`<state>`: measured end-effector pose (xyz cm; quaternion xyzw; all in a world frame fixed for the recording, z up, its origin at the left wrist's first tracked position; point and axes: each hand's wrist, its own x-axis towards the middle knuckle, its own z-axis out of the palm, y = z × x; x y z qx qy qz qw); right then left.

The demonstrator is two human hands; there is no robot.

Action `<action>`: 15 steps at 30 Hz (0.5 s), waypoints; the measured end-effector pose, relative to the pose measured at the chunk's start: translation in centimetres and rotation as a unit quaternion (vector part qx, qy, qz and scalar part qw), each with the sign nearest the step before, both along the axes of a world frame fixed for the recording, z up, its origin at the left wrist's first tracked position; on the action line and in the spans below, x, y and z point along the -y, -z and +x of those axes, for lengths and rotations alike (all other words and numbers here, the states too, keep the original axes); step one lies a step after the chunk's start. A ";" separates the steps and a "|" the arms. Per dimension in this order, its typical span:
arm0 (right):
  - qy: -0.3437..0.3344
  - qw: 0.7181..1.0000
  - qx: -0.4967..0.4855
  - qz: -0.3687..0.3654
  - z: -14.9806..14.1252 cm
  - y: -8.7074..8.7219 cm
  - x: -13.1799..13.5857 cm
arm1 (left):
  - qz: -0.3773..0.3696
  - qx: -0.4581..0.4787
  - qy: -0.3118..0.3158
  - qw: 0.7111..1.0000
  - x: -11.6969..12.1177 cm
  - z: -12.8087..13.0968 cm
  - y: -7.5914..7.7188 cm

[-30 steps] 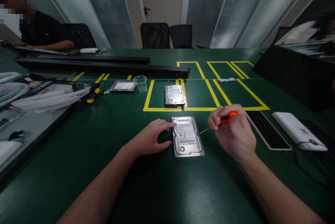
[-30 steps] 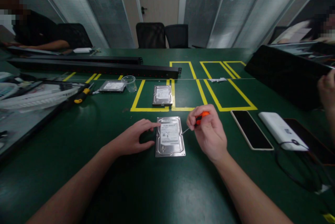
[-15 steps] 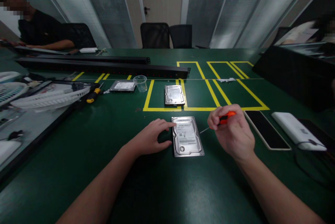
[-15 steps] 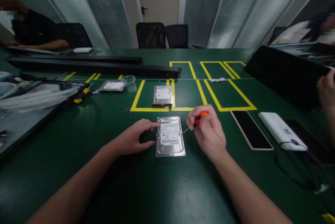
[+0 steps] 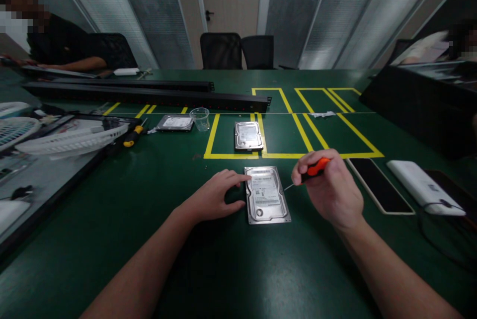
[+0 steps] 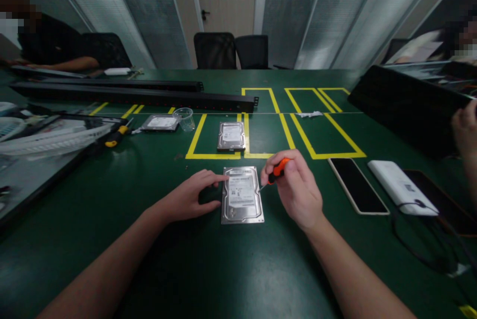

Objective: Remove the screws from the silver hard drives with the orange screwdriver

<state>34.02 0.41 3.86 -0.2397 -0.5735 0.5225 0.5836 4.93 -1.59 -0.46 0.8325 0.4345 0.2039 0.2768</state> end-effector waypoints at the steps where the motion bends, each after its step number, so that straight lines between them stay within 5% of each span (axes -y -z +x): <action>1: -0.005 1.000 -0.001 0.002 0.0 0.2 -0.1 | 0.002 0.000 0.001 1.000 0.0 0.0 0.0; 15: -0.026 1.000 -0.018 -0.005 -0.3 0.3 -0.2 | -0.004 -0.008 -0.002 1.000 0.0 0.0 0.0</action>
